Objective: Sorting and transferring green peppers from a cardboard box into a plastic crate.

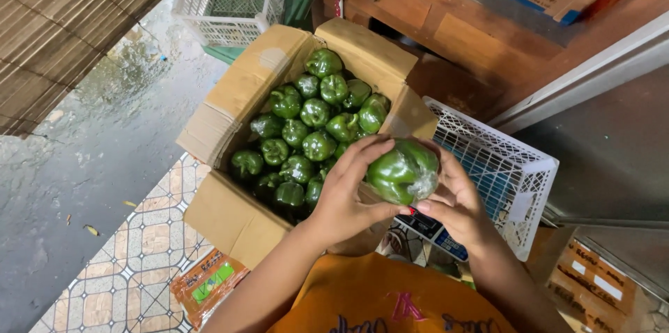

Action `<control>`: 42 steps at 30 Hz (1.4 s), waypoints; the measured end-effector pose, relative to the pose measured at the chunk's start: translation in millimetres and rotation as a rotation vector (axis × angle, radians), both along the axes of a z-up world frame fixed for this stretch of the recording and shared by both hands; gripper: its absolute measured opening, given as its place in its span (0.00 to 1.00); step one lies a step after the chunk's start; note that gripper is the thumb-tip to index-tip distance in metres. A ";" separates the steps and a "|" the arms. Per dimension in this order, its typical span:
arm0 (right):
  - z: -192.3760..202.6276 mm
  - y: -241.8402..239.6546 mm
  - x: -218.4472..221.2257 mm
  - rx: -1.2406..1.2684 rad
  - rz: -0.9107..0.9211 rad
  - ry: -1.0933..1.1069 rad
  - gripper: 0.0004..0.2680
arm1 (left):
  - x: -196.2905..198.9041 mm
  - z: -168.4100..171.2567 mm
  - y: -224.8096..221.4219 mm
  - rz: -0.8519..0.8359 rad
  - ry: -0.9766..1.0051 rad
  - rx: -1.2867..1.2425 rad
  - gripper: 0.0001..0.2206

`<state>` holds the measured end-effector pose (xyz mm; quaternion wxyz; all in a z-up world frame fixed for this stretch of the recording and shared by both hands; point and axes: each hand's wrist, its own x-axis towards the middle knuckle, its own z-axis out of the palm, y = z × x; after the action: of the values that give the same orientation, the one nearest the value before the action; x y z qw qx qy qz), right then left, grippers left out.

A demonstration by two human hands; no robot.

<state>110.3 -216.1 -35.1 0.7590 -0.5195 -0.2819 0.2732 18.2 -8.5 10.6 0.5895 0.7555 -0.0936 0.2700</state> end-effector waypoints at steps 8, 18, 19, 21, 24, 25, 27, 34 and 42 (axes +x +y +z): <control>6.6 0.6 -1.6 0.023 -0.020 0.099 0.31 | -1.1 -4.1 0.2 -0.012 0.002 -0.016 0.44; 33.4 -0.5 -14.6 -0.065 -0.092 -0.059 0.30 | -2.7 -0.9 2.7 -0.108 -0.015 -0.033 0.43; 34.0 -1.6 -15.2 -0.081 -0.099 -0.090 0.30 | -2.9 0.2 3.0 -0.124 -0.018 -0.043 0.43; 39.4 -0.8 -21.0 -0.089 -0.116 -0.127 0.29 | -4.6 2.8 2.3 -0.140 -0.020 -0.058 0.42; 50.2 0.1 -28.0 -0.118 -0.150 -0.182 0.29 | -6.5 6.3 2.2 -0.165 -0.023 -0.080 0.41; 54.1 0.1 -30.0 -0.140 -0.170 -0.199 0.28 | -6.9 7.1 2.1 -0.176 -0.021 -0.087 0.40; 54.9 1.1 -31.6 -0.129 -0.176 -0.219 0.28 | -7.5 8.0 2.9 -0.175 -0.016 -0.073 0.41; 34.1 -1.5 -29.1 -0.076 -0.255 -0.241 0.28 | -18.8 40.2 7.0 -0.109 0.150 0.229 0.45; 41.7 8.3 -31.7 -0.065 -0.265 -0.299 0.27 | -16.0 20.2 -5.9 -0.181 0.162 -0.098 0.32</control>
<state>78.5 -207.8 6.6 0.7209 -0.6110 -0.3116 0.0996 2.2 -14.5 30.8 0.6532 0.7337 -0.1001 0.1579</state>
